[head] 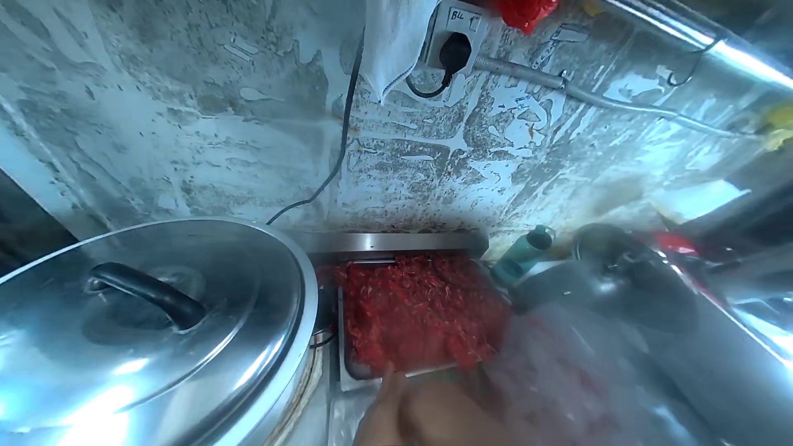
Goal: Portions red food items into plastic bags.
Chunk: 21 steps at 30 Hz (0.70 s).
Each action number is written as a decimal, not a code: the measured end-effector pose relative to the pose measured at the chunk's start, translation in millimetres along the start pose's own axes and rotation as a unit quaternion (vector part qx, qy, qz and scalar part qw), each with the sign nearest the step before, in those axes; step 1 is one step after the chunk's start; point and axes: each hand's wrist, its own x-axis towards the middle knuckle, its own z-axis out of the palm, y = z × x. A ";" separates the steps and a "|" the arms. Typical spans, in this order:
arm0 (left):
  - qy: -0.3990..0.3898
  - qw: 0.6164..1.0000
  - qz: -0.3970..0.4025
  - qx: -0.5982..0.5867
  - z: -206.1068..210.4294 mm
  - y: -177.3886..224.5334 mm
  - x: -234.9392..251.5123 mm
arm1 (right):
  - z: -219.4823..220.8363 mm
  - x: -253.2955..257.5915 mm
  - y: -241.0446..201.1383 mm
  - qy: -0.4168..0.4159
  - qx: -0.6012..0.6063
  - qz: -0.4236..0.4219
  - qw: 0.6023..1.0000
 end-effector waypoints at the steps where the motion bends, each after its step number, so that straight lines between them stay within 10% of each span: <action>1: -0.001 1.000 -0.003 -0.012 -1.2 -1.1 -2.0 | -2.6 -2.9 5.9 0.045 0.019 -0.022 0.999; 7: 0.003 0.998 0.019 -0.066 -13.8 -1.9 -25.9 | -33.1 -5.4 91.8 0.300 0.231 0.177 0.908; 11: 0.017 0.996 0.019 -0.087 -17.8 -9.1 -33.9 | -8.0 20.5 132.3 0.245 0.167 0.322 0.899; 21: 0.024 0.996 -0.033 -0.076 -19.9 -32.9 -38.6 | 22.8 77.9 119.4 0.147 -0.048 0.305 0.940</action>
